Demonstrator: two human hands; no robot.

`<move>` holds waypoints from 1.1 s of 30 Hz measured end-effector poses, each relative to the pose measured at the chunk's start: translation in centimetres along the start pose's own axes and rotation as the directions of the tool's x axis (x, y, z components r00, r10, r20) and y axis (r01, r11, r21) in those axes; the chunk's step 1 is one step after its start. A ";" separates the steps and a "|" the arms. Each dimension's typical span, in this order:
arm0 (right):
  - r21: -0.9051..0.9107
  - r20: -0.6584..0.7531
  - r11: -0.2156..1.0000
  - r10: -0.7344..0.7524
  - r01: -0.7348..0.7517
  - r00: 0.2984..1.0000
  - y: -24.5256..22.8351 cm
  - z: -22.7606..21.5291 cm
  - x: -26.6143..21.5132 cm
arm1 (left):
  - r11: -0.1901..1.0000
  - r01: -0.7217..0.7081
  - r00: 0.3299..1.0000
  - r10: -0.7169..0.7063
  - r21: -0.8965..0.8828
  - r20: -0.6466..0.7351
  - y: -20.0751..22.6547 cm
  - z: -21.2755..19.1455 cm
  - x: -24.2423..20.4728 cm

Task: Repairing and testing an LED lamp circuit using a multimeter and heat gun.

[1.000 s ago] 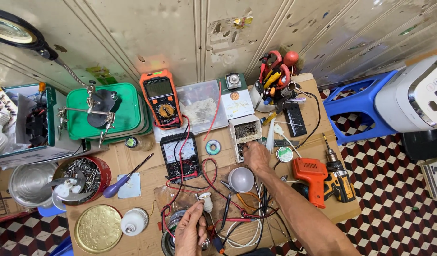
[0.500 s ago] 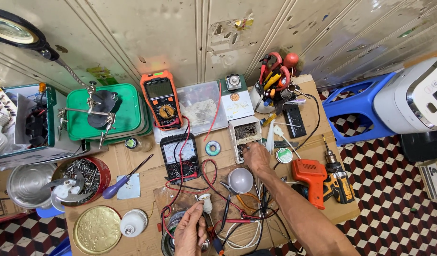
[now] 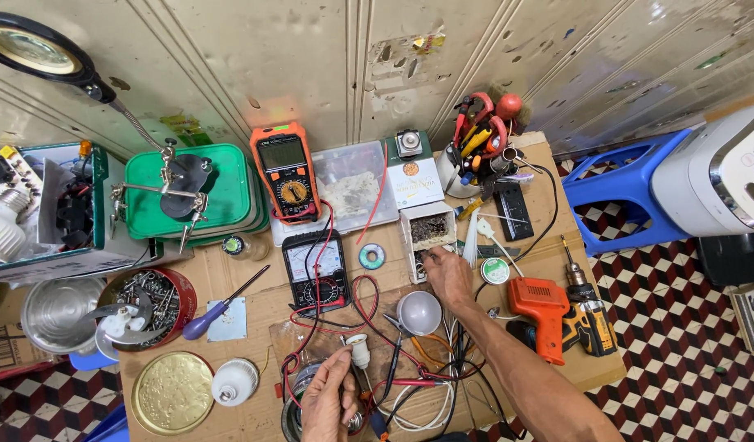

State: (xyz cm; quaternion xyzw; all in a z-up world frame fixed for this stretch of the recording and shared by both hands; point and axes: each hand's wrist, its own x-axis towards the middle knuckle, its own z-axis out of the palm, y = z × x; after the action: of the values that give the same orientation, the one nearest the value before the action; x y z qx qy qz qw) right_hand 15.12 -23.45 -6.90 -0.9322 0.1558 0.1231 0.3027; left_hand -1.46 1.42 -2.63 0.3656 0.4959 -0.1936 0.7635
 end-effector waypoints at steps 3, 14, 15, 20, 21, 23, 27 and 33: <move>0.231 0.002 0.967 0.107 -0.105 0.994 -0.8 -0.9 -0.8 | 1.000 -0.020 1.000 0.020 -0.002 0.009 0.4 0.3 -0.5; 0.766 0.314 0.506 0.243 -0.396 0.918 4.6 -1.7 -0.4 | 0.998 -0.056 0.997 0.057 -0.025 0.060 2.4 2.1 -4.0; 0.817 0.362 0.414 0.175 -0.402 0.916 5.1 -1.6 -0.2 | 0.999 -0.038 0.998 0.039 -0.014 0.049 2.8 2.3 -4.5; 0.819 0.446 0.340 0.127 -0.461 0.886 3.5 -4.0 -2.3 | 0.990 -0.138 0.977 0.134 0.011 0.168 1.9 1.8 -5.3; 0.831 0.442 0.328 0.101 -0.449 0.891 3.2 -4.6 -2.8 | 0.983 -0.183 0.960 0.177 0.005 0.216 1.6 1.6 -5.2; 0.874 0.431 0.243 0.016 -0.422 0.902 1.2 -6.6 -5.2 | 0.984 -0.181 0.958 0.175 0.004 0.228 1.5 1.5 -6.1; 0.913 0.408 0.039 -0.103 -0.406 0.907 -2.1 -9.7 -10.6 | 0.983 -0.181 0.931 0.169 0.009 0.325 0.7 0.8 -7.1; 0.948 0.304 -0.051 -0.159 -0.315 0.939 -5.4 -11.4 -18.5 | 0.967 -0.254 0.828 0.213 0.009 0.519 0.8 -0.1 -10.3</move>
State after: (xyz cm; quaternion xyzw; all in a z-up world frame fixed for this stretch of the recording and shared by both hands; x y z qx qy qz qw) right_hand 1.61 -22.17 10.94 -0.3755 0.1983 0.1404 0.8944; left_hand -5.44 1.35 6.95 0.3881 0.2180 -0.2083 0.8709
